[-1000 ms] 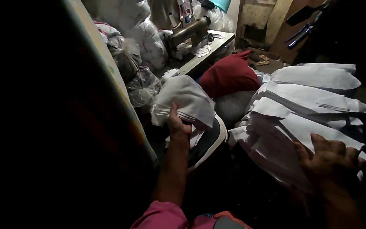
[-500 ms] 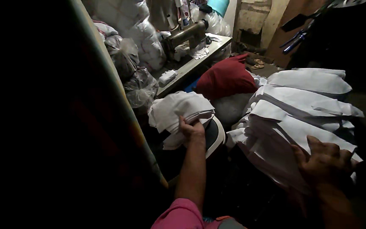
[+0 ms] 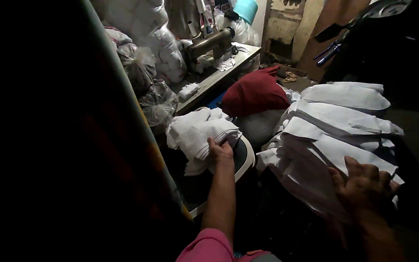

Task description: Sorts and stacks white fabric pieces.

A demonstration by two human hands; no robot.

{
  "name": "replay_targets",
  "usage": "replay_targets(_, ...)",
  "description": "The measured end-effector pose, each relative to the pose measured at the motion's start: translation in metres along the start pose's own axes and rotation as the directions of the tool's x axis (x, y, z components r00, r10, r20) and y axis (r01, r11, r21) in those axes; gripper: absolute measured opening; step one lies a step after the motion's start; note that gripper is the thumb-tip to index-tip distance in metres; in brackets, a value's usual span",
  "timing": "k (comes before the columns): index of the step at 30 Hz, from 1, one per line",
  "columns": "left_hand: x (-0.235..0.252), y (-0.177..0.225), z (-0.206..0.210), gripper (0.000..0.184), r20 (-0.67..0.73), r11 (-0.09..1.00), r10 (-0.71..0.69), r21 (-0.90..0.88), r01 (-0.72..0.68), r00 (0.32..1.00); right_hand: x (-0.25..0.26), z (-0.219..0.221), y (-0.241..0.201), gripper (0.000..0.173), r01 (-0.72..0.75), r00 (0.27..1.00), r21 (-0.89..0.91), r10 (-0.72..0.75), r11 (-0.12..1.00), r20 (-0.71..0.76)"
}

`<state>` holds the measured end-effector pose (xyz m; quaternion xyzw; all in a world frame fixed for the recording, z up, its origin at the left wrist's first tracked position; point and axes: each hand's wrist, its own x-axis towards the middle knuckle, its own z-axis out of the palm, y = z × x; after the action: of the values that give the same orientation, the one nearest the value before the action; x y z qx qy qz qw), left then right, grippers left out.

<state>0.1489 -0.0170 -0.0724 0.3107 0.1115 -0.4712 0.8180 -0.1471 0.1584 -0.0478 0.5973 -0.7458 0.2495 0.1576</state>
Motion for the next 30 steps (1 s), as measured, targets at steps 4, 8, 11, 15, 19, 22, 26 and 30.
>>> replay_targets(4,-0.01,0.007,0.015,0.037,0.098,0.997,0.036,-0.065,-0.03,0.995,0.0,0.001,0.0,0.074,0.001,1.0,-0.004,-0.001,1.0,-0.012)
replay_targets(8,-0.003,-0.012,0.002,0.043,0.087,0.998,0.05,-0.037,-0.047,0.995,-0.001,0.003,-0.001,0.073,-0.001,1.0,-0.015,0.001,1.0,-0.021)
replay_targets(11,0.01,-0.031,-0.024,0.057,0.069,0.985,0.007,0.169,-0.019,0.998,0.0,0.004,0.0,0.072,-0.001,1.0,-0.011,0.001,1.0,-0.014)
replay_targets(15,0.007,-0.029,-0.024,0.054,0.05,0.967,0.016,0.253,-0.028,0.999,-0.002,0.002,-0.001,0.072,-0.016,1.0,-0.012,0.016,1.0,0.021)
replay_targets(19,-0.006,-0.027,-0.008,0.053,0.063,0.925,0.102,0.362,-0.118,0.993,-0.002,0.007,0.0,0.073,-0.015,1.0,-0.018,0.015,1.0,-0.014)
replay_targets(22,-0.01,-0.03,0.002,0.057,0.126,0.856,0.119,0.49,-0.166,0.985,-0.003,0.009,0.001,0.074,-0.021,1.0,-0.008,0.021,1.0,-0.02)
replay_targets(26,-0.013,-0.026,0.017,0.058,0.089,0.822,0.059,0.56,-0.099,0.994,-0.001,0.007,0.0,0.075,-0.023,1.0,-0.011,0.023,1.0,0.003)
replay_targets(30,-0.014,-0.024,0.018,0.051,0.104,0.81,0.047,0.578,-0.099,0.993,-0.002,0.006,0.001,0.074,-0.025,1.0,-0.028,0.024,0.999,-0.008)
